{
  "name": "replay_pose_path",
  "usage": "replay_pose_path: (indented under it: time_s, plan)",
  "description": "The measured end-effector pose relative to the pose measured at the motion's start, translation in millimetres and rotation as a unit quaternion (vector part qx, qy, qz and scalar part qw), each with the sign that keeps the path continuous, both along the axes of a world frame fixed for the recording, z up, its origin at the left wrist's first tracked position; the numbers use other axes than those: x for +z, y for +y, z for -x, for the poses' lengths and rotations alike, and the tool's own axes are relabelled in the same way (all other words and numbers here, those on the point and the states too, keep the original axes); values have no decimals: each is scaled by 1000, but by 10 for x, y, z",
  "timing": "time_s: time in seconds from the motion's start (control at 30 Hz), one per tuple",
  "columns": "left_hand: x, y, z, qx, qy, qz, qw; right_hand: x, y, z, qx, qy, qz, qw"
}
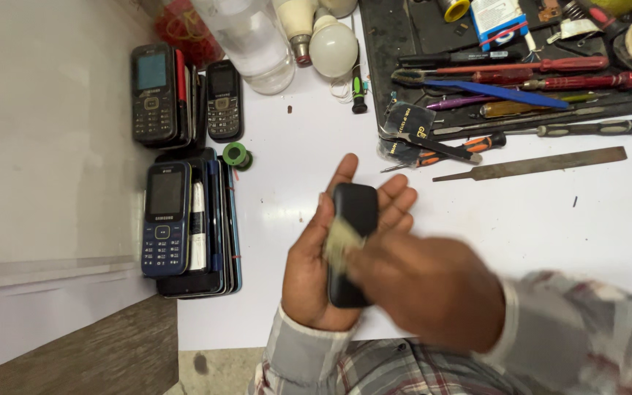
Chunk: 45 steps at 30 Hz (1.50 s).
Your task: The person disassembles a feature phone at a repair bench, prying off the back cover and removing the battery, then wipes several phones with a cloth. They then use a screwdriver to work on the internal components of a disassembled smartphone lying on the bench.
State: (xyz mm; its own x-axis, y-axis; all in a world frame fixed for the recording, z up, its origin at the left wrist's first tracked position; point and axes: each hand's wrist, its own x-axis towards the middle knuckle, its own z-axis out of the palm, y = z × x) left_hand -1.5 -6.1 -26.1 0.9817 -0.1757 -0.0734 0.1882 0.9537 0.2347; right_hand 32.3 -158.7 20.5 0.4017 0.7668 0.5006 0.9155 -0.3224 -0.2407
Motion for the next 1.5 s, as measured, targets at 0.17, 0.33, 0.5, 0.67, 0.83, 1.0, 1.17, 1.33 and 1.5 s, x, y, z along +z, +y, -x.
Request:
replay_pose_path:
  time_s: [0.17, 0.33, 0.5, 0.67, 0.83, 1.0, 1.17, 1.33, 1.5]
  plan:
    - [14, -22, -10, -11, 31, 5, 999, -38, -34, -19, 42, 58, 0, 997]
    - [54, -18, 7, -35, 38, -37, 998, -55, -49, -222, -21, -36, 31, 999]
    - [67, -42, -13, -23, 59, -5, 998, 79, 32, 31, 68, -42, 16, 997]
    - [75, -65, 64, -11, 21, -54, 998, 63, 51, -259, -38, -8, -64, 997]
    - [-71, -110, 83, 15, 29, -47, 998, 1, 99, -93, 5, -28, -18, 999]
    - [-170, -142, 137, 43, 5, -228, 973, 24, 110, -254, -64, 13, -78, 995]
    - [14, -187, 207, 60, -19, -455, 888, 103, 121, -342, -187, 101, -115, 970]
    - [162, -275, 197, 118, 3, -611, 783, 106, 130, -297, -200, 248, -204, 926]
    - [142, -327, 192, 204, -51, -714, 668, 5, 110, -226, -207, 363, -290, 861]
